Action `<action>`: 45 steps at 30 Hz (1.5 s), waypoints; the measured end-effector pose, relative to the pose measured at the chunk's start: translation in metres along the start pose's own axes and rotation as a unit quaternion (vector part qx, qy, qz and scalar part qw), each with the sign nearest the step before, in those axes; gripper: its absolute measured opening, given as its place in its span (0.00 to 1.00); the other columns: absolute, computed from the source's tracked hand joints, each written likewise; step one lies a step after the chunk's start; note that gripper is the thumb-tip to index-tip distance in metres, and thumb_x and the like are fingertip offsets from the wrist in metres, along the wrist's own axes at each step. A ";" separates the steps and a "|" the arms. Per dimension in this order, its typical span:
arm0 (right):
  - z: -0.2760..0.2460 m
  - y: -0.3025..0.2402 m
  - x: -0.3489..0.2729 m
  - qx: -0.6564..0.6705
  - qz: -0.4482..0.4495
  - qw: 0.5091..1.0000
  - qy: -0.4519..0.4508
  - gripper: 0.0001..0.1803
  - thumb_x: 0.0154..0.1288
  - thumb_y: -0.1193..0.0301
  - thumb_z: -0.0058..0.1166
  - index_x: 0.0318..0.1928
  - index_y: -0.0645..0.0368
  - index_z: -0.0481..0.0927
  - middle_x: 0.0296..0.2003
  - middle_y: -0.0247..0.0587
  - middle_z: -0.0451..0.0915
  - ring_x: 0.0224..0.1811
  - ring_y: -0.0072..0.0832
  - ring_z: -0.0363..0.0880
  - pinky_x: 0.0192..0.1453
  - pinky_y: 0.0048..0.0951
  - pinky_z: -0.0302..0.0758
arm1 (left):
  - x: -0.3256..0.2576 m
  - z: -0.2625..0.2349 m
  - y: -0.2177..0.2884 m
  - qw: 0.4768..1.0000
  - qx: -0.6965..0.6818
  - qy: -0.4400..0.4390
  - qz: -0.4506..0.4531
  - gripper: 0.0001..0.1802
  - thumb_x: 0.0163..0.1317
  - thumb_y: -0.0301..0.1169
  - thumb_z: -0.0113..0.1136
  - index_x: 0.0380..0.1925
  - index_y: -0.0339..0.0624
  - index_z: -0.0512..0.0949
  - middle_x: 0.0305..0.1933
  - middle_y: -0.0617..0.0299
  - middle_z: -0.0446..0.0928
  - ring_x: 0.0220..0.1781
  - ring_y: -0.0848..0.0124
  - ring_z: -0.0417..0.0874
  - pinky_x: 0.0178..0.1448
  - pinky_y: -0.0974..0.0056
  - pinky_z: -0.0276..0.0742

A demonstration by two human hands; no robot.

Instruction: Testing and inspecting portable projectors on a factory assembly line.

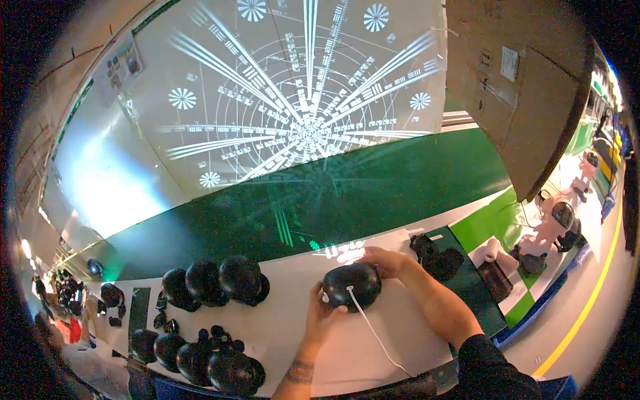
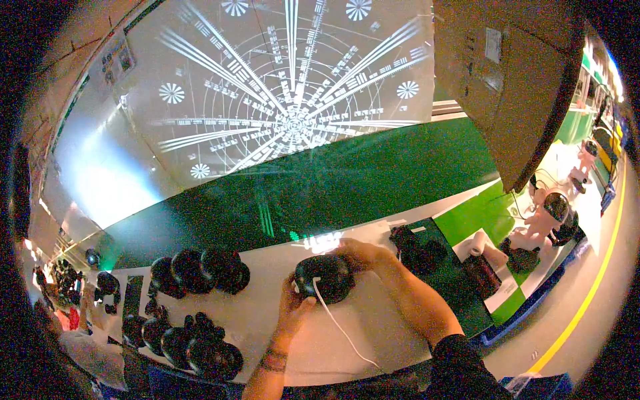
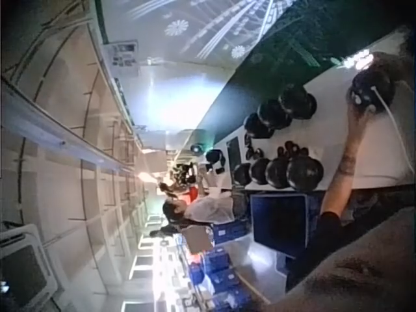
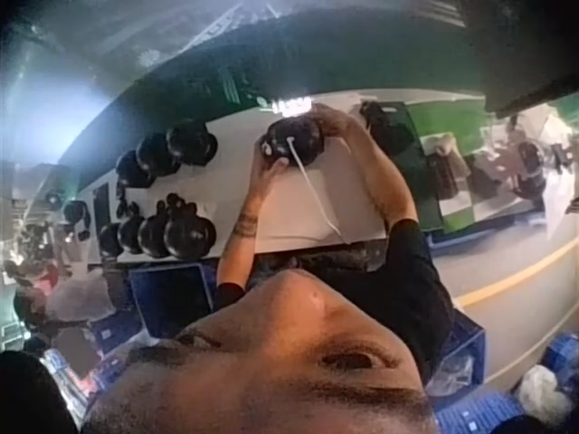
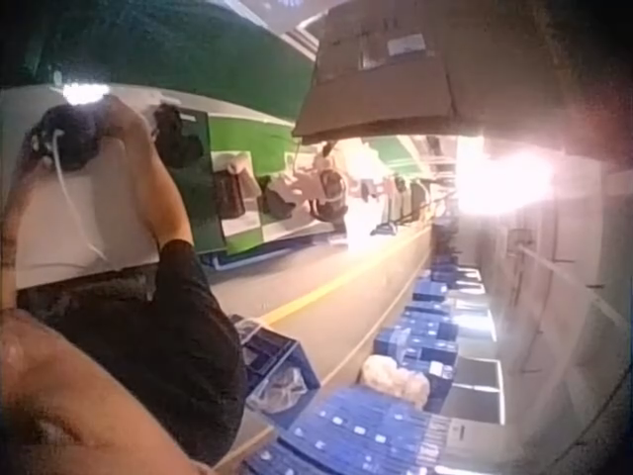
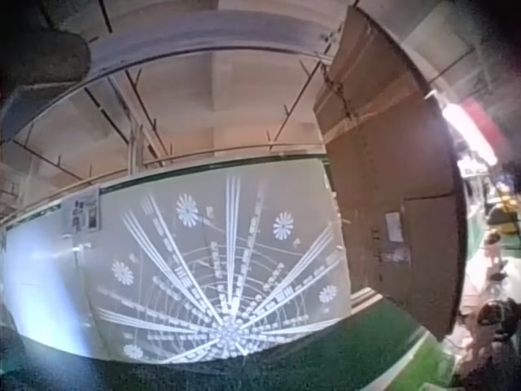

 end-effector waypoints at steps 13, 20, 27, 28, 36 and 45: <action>0.050 -0.037 -0.020 -0.108 0.054 0.992 0.048 0.23 0.65 0.68 0.51 0.59 0.62 0.72 0.46 0.37 0.81 0.42 0.21 0.80 0.48 0.27 0.79 | -0.009 0.001 0.011 0.999 -0.025 0.016 -0.021 0.44 0.53 0.26 0.68 0.66 0.39 0.51 0.62 0.55 0.62 0.63 0.63 0.69 0.65 0.58 0.70; 0.032 -0.014 -0.005 -0.002 -0.002 1.000 0.016 0.25 0.61 0.66 0.56 0.58 0.63 0.72 0.44 0.34 0.81 0.36 0.16 0.80 0.33 0.17 0.77 | -0.006 -0.004 0.008 1.000 0.014 -0.001 -0.014 0.43 0.54 0.25 0.66 0.66 0.39 0.51 0.62 0.54 0.62 0.62 0.63 0.69 0.65 0.59 0.68; 0.028 -0.006 0.000 0.012 0.006 1.000 -0.018 0.25 0.60 0.63 0.58 0.58 0.52 0.72 0.42 0.33 0.80 0.37 0.16 0.80 0.35 0.21 0.79 | -0.008 0.000 0.017 1.000 -0.008 -0.004 -0.023 0.44 0.55 0.27 0.68 0.66 0.37 0.50 0.63 0.53 0.62 0.64 0.63 0.67 0.66 0.58 0.67; 0.041 -0.015 -0.006 -0.031 0.028 0.997 0.066 0.21 0.63 0.64 0.56 0.54 0.59 0.74 0.43 0.38 0.81 0.39 0.22 0.81 0.41 0.26 0.80 | -0.010 -0.003 0.017 1.000 -0.007 0.003 -0.023 0.44 0.55 0.27 0.68 0.66 0.37 0.50 0.63 0.53 0.62 0.64 0.63 0.67 0.66 0.58 0.67; 0.020 0.000 0.004 0.000 -0.006 1.000 0.000 0.18 0.63 0.66 0.55 0.49 0.66 0.77 0.43 0.42 0.83 0.40 0.27 0.83 0.48 0.31 0.81 | -0.009 -0.005 0.011 1.000 -0.022 -0.007 -0.002 0.45 0.56 0.28 0.68 0.66 0.37 0.49 0.63 0.53 0.62 0.63 0.63 0.69 0.64 0.60 0.70; -0.004 0.023 0.018 -0.121 -0.096 0.985 -0.072 0.19 0.61 0.69 0.56 0.52 0.62 0.76 0.42 0.38 0.83 0.40 0.23 0.82 0.47 0.31 0.82 | -0.009 -0.006 0.009 1.000 -0.003 -0.005 0.002 0.45 0.55 0.30 0.69 0.66 0.36 0.50 0.62 0.52 0.64 0.62 0.65 0.70 0.64 0.61 0.69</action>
Point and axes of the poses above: each hand's wrist, its own x-axis towards the middle knuckle, its own z-axis out of the palm, y = z × x, the point moved 2 cm from there along x, towards the middle knuckle
